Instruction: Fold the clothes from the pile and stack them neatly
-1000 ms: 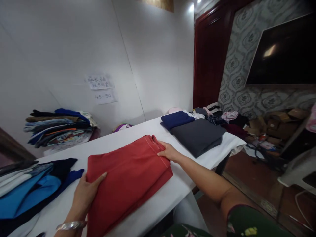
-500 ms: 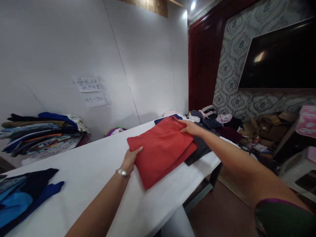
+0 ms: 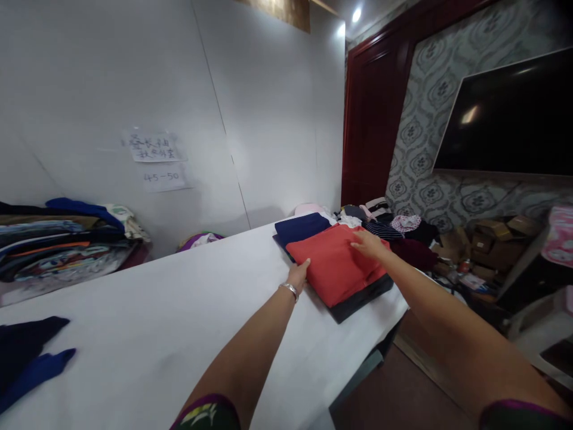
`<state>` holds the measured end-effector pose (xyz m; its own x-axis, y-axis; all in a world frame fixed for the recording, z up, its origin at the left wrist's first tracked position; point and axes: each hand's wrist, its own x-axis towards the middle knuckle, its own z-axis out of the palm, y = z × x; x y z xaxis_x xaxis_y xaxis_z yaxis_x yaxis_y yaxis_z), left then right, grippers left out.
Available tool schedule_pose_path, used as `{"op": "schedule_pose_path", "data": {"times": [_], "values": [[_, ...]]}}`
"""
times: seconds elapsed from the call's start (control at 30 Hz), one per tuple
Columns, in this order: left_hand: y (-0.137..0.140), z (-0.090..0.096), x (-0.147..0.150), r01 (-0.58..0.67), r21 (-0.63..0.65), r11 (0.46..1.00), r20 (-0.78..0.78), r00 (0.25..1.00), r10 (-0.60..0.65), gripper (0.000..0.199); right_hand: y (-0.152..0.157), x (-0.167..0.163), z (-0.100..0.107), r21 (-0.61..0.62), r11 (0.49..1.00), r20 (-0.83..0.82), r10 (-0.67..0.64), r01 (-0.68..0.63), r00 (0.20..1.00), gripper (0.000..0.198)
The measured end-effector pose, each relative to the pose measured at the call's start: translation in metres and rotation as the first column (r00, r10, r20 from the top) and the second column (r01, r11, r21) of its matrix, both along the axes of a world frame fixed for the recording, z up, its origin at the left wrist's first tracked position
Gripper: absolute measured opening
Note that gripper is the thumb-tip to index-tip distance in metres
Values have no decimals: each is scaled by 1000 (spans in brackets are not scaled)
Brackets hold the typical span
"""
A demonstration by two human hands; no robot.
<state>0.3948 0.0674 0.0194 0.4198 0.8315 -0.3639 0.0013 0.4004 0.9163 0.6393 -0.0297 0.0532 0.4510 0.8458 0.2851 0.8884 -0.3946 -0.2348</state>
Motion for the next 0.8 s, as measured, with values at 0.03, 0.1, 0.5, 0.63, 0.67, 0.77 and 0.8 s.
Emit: {"op": "schedule_pose_path", "data": {"times": [0.03, 0.1, 0.5, 0.63, 0.67, 0.77, 0.8], "values": [[1, 1, 2, -7, 16, 1000, 1, 1000, 7, 44, 4, -2, -4, -6, 1000, 2, 20, -20, 1000, 45], [4, 4, 6, -24, 44, 999, 7, 1000, 24, 41, 13, -6, -4, 2, 999, 16, 53, -54, 998, 48], [7, -14, 0, 41, -54, 998, -11, 999, -42, 35, 84, -53, 14, 122, 974, -29, 198, -193, 980, 58], [9, -20, -1, 70, -26, 997, 4, 998, -70, 38, 111, -62, 35, 270, 928, 119, 234, -258, 965, 61], [10, -22, -1, 78, -17, 997, 4, 997, -78, 39, 117, -62, 32, 288, 923, 143, 221, -254, 965, 62], [13, -28, 1, 96, 13, 995, -15, 995, -96, 42, 131, -52, 1, 78, 986, 32, 143, -145, 989, 64], [14, -30, 3, 97, 23, 995, -28, 995, -97, 43, 134, -47, -13, -70, 992, -40, 100, -103, 994, 63]]}}
